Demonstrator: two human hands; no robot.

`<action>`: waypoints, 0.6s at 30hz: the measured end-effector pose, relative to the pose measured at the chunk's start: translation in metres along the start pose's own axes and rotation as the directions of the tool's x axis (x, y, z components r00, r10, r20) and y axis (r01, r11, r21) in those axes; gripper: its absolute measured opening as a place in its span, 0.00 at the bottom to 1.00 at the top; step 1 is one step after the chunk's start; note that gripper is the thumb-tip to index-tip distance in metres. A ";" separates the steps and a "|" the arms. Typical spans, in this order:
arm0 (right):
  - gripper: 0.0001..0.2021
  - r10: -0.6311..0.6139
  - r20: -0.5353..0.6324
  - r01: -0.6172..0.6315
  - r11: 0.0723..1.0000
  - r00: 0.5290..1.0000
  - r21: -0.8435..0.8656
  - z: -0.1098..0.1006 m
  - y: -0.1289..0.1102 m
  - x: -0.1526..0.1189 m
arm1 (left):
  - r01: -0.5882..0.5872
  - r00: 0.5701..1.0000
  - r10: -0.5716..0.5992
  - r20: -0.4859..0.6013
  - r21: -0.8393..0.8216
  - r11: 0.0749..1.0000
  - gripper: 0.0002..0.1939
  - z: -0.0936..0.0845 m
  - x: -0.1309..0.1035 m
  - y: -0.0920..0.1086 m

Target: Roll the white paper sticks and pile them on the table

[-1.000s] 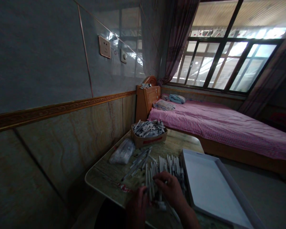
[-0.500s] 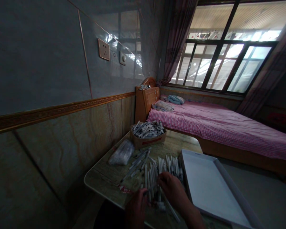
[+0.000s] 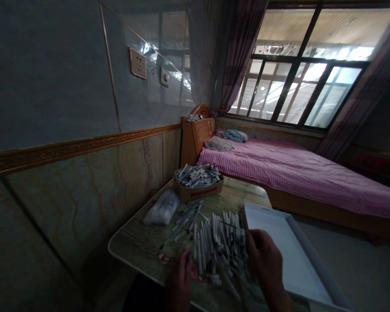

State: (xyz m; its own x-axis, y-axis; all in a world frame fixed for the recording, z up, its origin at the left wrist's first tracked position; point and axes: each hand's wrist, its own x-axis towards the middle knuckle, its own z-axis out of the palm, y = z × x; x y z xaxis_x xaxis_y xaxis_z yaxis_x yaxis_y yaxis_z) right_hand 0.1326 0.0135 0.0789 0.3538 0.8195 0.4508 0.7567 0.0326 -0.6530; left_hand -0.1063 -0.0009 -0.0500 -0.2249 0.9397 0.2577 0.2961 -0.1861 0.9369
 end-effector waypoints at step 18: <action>0.17 -0.548 0.055 0.535 0.785 0.835 -0.312 0.048 0.042 -0.077 | -0.024 0.998 0.023 -0.056 -0.017 1.000 0.24 0.005 0.020 0.028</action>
State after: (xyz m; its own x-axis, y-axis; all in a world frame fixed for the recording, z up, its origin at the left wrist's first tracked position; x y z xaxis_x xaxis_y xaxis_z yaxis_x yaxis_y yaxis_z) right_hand 0.1112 -0.0206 -0.0121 -0.1494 0.6980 0.7004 0.9549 0.2856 -0.0809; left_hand -0.0976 0.0142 -0.0199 -0.2694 0.9177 0.2921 0.2857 -0.2135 0.9342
